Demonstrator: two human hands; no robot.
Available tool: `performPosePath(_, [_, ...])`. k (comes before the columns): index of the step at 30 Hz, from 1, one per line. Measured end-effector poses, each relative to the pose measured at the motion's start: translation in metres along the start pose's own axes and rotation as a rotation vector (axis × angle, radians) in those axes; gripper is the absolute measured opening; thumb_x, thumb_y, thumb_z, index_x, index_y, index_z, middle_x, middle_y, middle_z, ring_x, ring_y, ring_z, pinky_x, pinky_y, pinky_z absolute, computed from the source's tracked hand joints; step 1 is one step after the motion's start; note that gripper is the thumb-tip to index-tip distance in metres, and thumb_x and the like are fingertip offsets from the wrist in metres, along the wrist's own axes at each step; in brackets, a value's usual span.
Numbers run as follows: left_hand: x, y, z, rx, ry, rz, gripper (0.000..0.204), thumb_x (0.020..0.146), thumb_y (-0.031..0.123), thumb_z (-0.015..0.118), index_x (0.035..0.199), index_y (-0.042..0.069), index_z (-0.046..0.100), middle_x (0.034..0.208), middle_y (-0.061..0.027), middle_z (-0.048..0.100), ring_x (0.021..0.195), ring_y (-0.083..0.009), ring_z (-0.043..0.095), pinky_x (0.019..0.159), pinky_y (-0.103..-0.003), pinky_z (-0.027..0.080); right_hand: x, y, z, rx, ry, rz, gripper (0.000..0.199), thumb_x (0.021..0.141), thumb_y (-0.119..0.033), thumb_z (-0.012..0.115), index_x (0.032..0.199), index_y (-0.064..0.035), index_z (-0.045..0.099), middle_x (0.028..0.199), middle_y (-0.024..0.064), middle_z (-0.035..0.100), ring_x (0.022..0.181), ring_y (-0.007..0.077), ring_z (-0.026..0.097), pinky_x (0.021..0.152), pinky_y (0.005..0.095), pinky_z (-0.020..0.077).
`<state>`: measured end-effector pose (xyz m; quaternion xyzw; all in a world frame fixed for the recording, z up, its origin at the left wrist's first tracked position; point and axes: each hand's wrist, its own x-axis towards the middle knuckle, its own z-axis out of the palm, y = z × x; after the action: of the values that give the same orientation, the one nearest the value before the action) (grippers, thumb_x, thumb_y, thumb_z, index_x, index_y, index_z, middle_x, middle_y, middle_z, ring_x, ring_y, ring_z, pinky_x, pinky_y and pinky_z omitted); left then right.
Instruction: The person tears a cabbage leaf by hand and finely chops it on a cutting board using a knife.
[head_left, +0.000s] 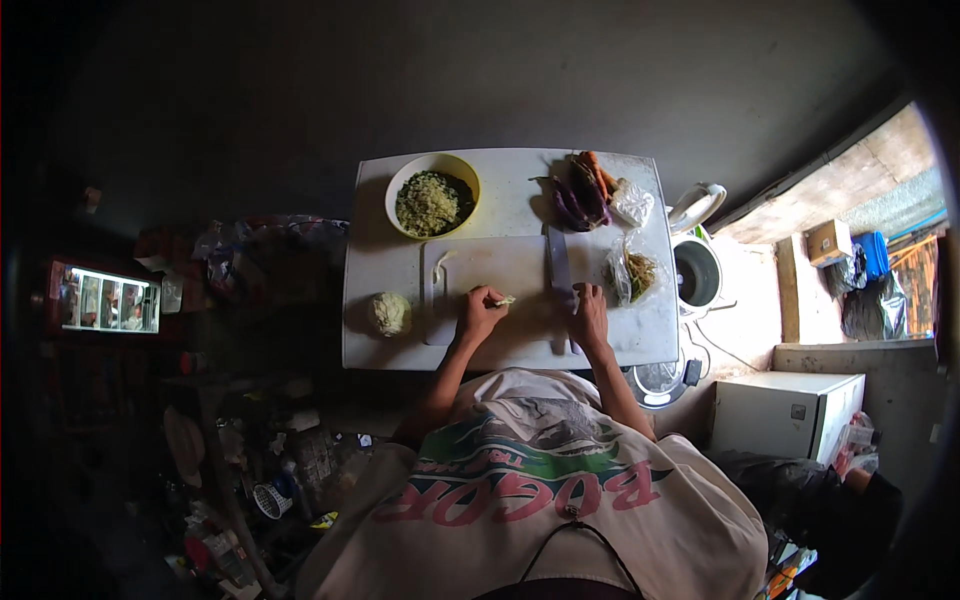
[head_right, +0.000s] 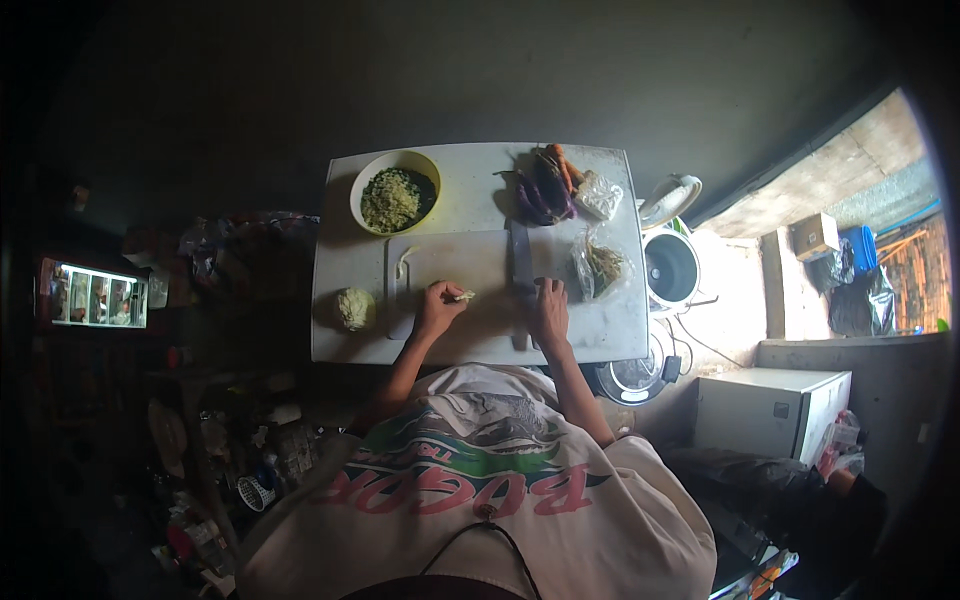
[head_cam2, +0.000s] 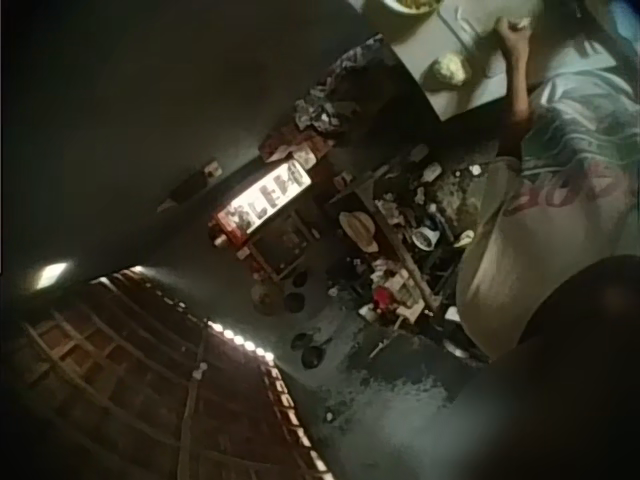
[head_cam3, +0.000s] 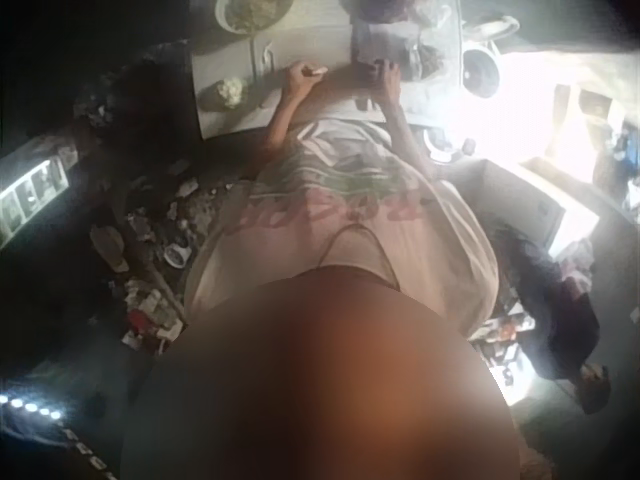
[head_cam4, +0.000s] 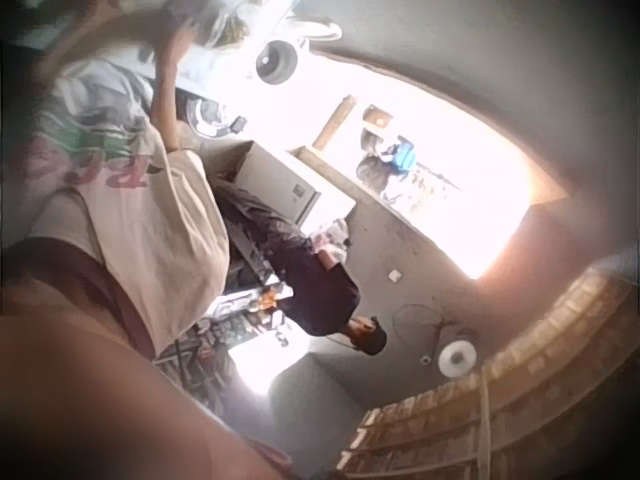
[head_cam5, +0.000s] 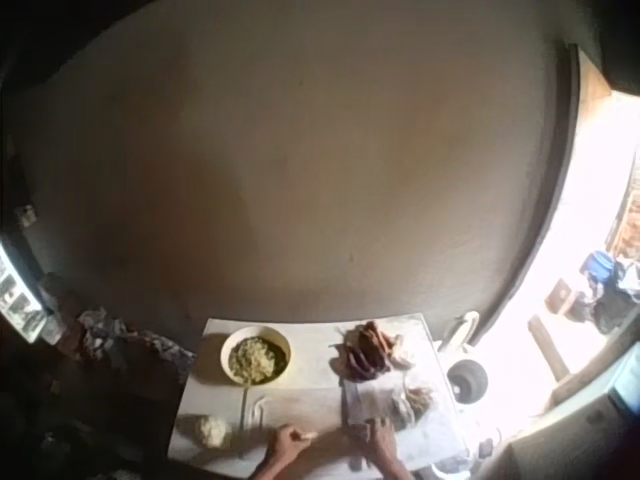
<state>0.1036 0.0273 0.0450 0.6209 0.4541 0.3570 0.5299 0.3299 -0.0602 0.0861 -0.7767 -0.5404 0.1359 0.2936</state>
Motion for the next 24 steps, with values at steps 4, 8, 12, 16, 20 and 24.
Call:
performPosePath(4, [-0.001,-0.001,0.006,0.274,0.047,0.027,0.015,0.074,-0.002,0.073,0.086,0.001,0.065,0.087,-0.0108,0.068,0.080,-0.0206,0.067,0.073,-0.031,0.053,-0.013,0.015,0.008,0.093,-0.021,0.105,0.047,0.083,-0.021,0.073,0.121,0.0002,0.053,0.111,0.0268,0.059,0.106,0.0458,0.058,0.089,0.0503,0.0486])
performPosePath(8, [-0.008,0.007,0.005,0.361,0.105,0.107,0.015,0.075,0.000,0.072,0.090,0.001,0.070,0.089,-0.0129,0.068,0.085,-0.0274,0.068,0.076,-0.035,0.054,-0.014,0.015,0.007,0.043,-0.175,0.041,0.039,0.087,-0.021,0.068,0.117,-0.0004,0.054,0.109,0.0284,0.060,0.106,0.0479,0.058,0.091,0.0503,0.0479])
performPosePath(12, [-0.015,0.017,0.008,0.428,0.099,0.105,0.014,0.076,0.003,0.074,0.090,0.002,0.074,0.091,-0.0142,0.069,0.087,-0.0310,0.068,0.078,-0.038,0.054,-0.015,0.018,0.008,0.337,-0.240,0.111,0.033,0.089,-0.010,0.062,0.115,-0.0011,0.044,0.100,0.0242,0.062,0.081,0.0355,0.066,0.065,0.0437,0.0541])
performPosePath(16, [-0.020,0.020,0.012,0.499,0.135,0.150,0.018,0.078,0.004,0.075,0.095,0.004,0.076,0.095,-0.0144,0.069,0.090,-0.0300,0.068,0.078,-0.038,0.054,-0.022,0.007,0.000,0.730,-0.430,0.235,0.030,0.094,-0.004,0.056,0.115,-0.0032,0.034,0.084,0.0157,0.062,0.055,0.0202,0.061,0.039,0.0334,0.0473])
performPosePath(20, [-0.018,0.017,0.025,0.502,0.201,0.125,0.017,0.078,0.002,0.074,0.095,0.002,0.074,0.095,-0.0152,0.069,0.092,-0.0314,0.068,0.080,-0.038,0.053,-0.024,0.000,-0.005,0.369,-0.237,-0.146,0.029,0.097,-0.007,0.051,0.122,-0.0038,0.035,0.083,0.0290,0.063,0.064,0.0459,0.063,0.056,0.0523,0.0496])
performPosePath(24, [-0.017,-0.008,0.024,0.329,0.410,0.175,0.017,0.079,-0.005,0.070,0.095,-0.004,0.067,0.092,-0.0174,0.065,0.091,-0.0363,0.064,0.078,-0.038,0.051,-0.027,-0.035,-0.048,0.259,-0.529,-0.105,0.044,0.099,-0.012,0.049,0.140,-0.0091,0.035,0.089,0.0321,0.062,0.075,0.0521,0.060,0.066,0.0571,0.0478])
